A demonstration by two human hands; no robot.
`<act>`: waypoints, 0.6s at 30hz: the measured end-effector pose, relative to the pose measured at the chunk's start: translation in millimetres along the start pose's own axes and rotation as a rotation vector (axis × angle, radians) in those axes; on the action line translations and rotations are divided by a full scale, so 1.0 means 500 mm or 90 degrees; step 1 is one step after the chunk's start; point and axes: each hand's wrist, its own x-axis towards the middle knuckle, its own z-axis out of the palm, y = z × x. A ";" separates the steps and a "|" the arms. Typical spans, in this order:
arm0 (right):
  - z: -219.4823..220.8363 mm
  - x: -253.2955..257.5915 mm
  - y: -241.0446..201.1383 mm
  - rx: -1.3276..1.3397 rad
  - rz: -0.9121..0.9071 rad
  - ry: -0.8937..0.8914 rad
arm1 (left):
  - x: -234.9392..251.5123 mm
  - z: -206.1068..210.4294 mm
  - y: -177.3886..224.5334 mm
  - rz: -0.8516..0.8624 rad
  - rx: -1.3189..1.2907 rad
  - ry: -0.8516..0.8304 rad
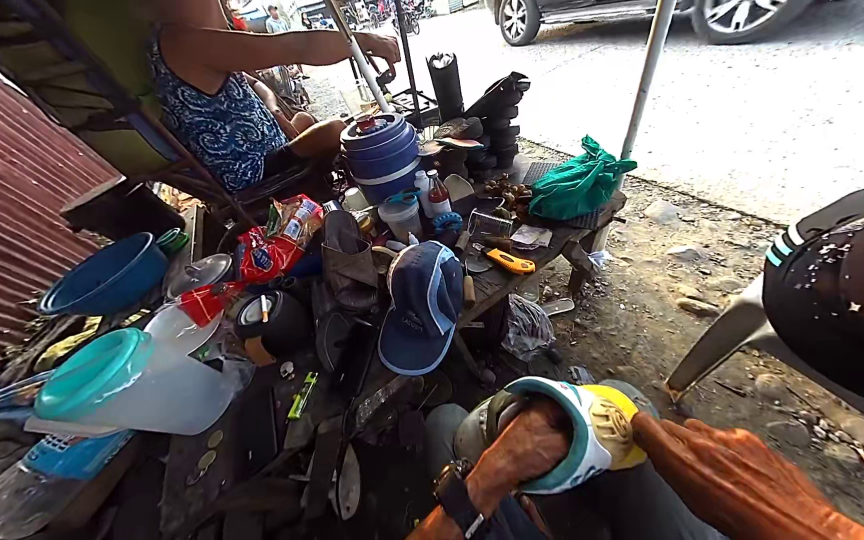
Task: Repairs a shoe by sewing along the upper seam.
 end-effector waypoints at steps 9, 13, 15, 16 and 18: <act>-0.011 -0.010 0.004 0.001 0.058 -0.008 | 0.002 0.004 -0.002 -0.010 0.010 0.002; -0.003 -0.032 0.029 -0.003 0.110 0.010 | 0.001 0.011 -0.008 -0.010 0.019 0.027; -0.023 -0.043 0.048 -0.023 0.174 0.020 | -0.002 0.011 -0.005 -0.006 0.061 0.083; -0.032 -0.054 0.062 -0.037 0.198 0.036 | -0.006 0.013 -0.001 -0.010 0.091 0.109; -0.044 -0.075 0.085 -0.034 0.216 0.057 | -0.011 0.015 0.006 -0.009 0.165 0.129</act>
